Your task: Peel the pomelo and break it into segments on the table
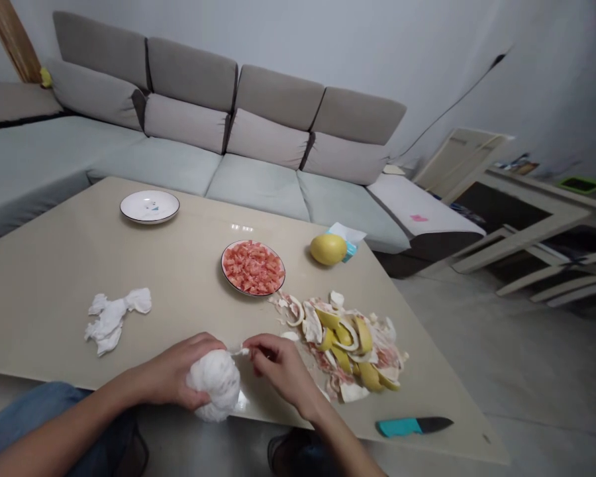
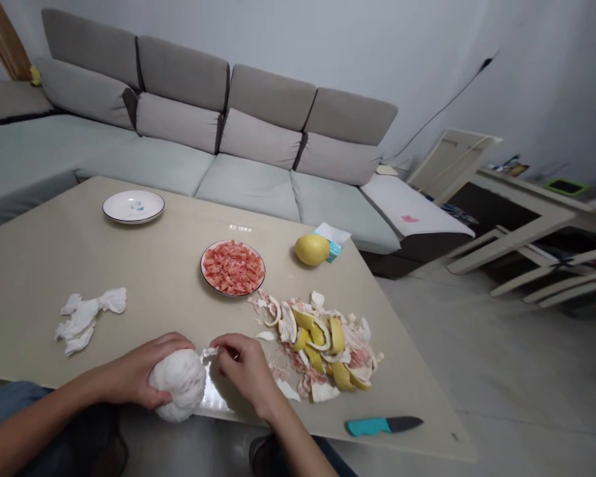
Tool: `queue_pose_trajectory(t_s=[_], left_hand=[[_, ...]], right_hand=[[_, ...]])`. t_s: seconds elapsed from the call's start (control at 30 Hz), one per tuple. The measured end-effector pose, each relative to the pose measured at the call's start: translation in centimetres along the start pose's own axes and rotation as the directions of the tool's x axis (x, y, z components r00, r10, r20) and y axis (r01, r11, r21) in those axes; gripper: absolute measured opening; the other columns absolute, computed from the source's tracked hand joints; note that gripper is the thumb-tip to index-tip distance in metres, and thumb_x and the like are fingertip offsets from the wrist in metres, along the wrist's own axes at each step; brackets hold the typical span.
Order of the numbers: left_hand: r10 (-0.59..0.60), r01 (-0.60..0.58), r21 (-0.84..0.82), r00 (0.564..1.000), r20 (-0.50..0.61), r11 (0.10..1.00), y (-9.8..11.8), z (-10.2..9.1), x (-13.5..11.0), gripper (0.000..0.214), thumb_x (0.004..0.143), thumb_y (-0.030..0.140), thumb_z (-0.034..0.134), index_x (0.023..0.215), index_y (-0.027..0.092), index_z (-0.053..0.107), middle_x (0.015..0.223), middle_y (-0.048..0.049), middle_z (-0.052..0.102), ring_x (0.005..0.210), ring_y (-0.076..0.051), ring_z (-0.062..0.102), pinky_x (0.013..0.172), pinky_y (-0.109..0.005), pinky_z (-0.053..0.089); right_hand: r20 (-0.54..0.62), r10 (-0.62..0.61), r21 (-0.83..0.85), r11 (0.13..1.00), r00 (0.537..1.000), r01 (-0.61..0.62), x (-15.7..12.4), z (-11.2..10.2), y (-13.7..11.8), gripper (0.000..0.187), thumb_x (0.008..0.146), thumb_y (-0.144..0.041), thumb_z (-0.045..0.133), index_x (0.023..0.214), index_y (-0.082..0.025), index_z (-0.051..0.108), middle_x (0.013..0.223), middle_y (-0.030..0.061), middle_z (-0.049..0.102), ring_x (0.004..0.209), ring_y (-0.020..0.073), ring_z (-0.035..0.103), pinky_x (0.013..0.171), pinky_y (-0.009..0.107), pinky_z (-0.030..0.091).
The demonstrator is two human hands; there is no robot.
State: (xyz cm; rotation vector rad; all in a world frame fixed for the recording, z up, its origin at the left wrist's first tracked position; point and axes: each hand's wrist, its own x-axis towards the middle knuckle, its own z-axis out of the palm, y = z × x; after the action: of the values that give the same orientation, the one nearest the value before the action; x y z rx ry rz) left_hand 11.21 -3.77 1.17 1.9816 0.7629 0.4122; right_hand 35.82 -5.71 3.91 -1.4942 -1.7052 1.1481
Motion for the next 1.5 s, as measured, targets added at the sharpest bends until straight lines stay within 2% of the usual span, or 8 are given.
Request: queue_pose_trajectory(t_s=[0.33, 0.47, 0.6, 0.73, 0.93, 1.07, 1.27, 1.5], left_hand=[[-0.105, 0.107, 0.029, 0.992, -0.067, 0.994, -0.1, 0.9, -0.6, 0.082, 0.065, 0.025, 0.075, 0.138, 0.024, 0.038, 0.141, -0.0094, 0.044, 0.129, -0.03, 0.042, 0.112, -0.041, 0.032], [-0.099, 0.1, 0.023, 0.995, -0.027, 0.995, 0.0, 0.5, -0.7, 0.077, 0.069, 0.029, 0.072, 0.139, 0.027, 0.04, 0.141, -0.0084, 0.046, 0.129, -0.03, 0.044, 0.111, -0.042, 0.033], [-0.119, 0.119, 0.011, 0.992, 0.03, 0.993, 0.5, -0.2, -0.9, 0.084, 0.069, 0.025, 0.07, 0.145, 0.029, 0.033, 0.147, -0.0068, 0.042, 0.132, -0.031, 0.041, 0.113, -0.043, 0.031], [-0.156, 0.156, -0.035, 0.988, -0.007, 0.987, 0.7, -0.4, -0.6, 0.077, 0.064, 0.017, 0.067, 0.137, 0.029, 0.044, 0.14, -0.0025, 0.049, 0.128, -0.033, 0.044, 0.112, -0.041, 0.031], [-0.335, 0.258, -0.396, 0.932, -0.14, 0.882, 0.0, -0.1, 0.3, 0.07, 0.073, 0.033, 0.065, 0.136, 0.023, 0.038, 0.13, -0.0085, 0.055, 0.119, -0.03, 0.052, 0.102, -0.041, 0.041], [-0.436, 0.24, -0.721, 0.895, -0.095, 0.65, 0.4, 0.7, 1.0, 0.068, 0.077, 0.044, 0.065, 0.135, 0.025, 0.034, 0.128, -0.0102, 0.053, 0.111, -0.028, 0.057, 0.087, -0.038, 0.051], [-0.471, 0.141, -0.914, 0.88, -0.06, 0.379, 1.2, 2.3, 1.2, 0.055, 0.078, 0.039, 0.07, 0.119, 0.032, 0.033, 0.132, -0.0081, 0.045, 0.1, -0.025, 0.062, 0.077, -0.046, 0.057], [-0.491, 0.156, -0.881, 0.866, -0.095, 0.447, 1.4, 2.0, 0.9, 0.067, 0.077, 0.03, 0.074, 0.13, 0.036, 0.033, 0.137, -0.0083, 0.038, 0.11, -0.027, 0.058, 0.083, -0.047, 0.057]], right_hand=[[-0.147, -0.179, -0.297, 0.946, 0.973, 0.13, 0.0, -0.4, -1.6, 0.017, 0.081, -0.013, 0.048, 0.072, -0.017, 0.061, 0.071, 0.0012, 0.062, 0.065, 0.0134, 0.055, 0.061, 0.022, 0.039], [-0.198, -0.175, -0.599, 0.8, 0.964, 0.023, 0.5, -3.1, 0.8, 0.021, 0.089, -0.023, 0.05, 0.073, -0.016, 0.062, 0.075, 0.0046, 0.062, 0.066, 0.0163, 0.055, 0.061, 0.026, 0.038], [-0.182, -0.205, -0.738, 0.675, 0.962, 0.004, 0.1, -4.3, 3.0, 0.036, 0.084, -0.004, 0.045, 0.109, -0.02, 0.066, 0.1, 0.0082, 0.067, 0.081, 0.0189, 0.062, 0.063, 0.025, 0.037], [-0.173, -0.151, -0.776, 0.629, 0.973, -0.04, -0.3, -4.1, 3.3, 0.022, 0.092, -0.019, 0.048, 0.091, -0.019, 0.07, 0.081, 0.0078, 0.07, 0.074, 0.0211, 0.064, 0.06, 0.027, 0.035], [-0.204, -0.248, -0.608, 0.79, 0.947, 0.075, -0.5, -3.6, 1.9, 0.023, 0.088, -0.011, 0.044, 0.093, -0.017, 0.066, 0.088, 0.0082, 0.068, 0.082, 0.0209, 0.063, 0.071, 0.029, 0.044], [-0.114, -0.346, -0.359, 0.888, 0.931, 0.286, -1.4, -1.4, -0.4, 0.025, 0.085, -0.007, 0.045, 0.095, -0.019, 0.065, 0.091, 0.0054, 0.067, 0.084, 0.0166, 0.063, 0.076, 0.027, 0.047], [-0.107, -0.323, -0.265, 0.921, 0.94, 0.286, -1.8, 2.3, -2.1, 0.02, 0.084, -0.018, 0.06, 0.104, -0.02, 0.062, 0.105, 0.0081, 0.06, 0.078, 0.0161, 0.061, 0.071, 0.028, 0.051], [-0.142, -0.334, -0.164, 0.936, 0.932, 0.31, -0.4, 2.6, -0.6, 0.021, 0.083, -0.01, 0.054, 0.099, -0.02, 0.062, 0.098, 0.0071, 0.061, 0.082, 0.0173, 0.061, 0.072, 0.029, 0.053]])
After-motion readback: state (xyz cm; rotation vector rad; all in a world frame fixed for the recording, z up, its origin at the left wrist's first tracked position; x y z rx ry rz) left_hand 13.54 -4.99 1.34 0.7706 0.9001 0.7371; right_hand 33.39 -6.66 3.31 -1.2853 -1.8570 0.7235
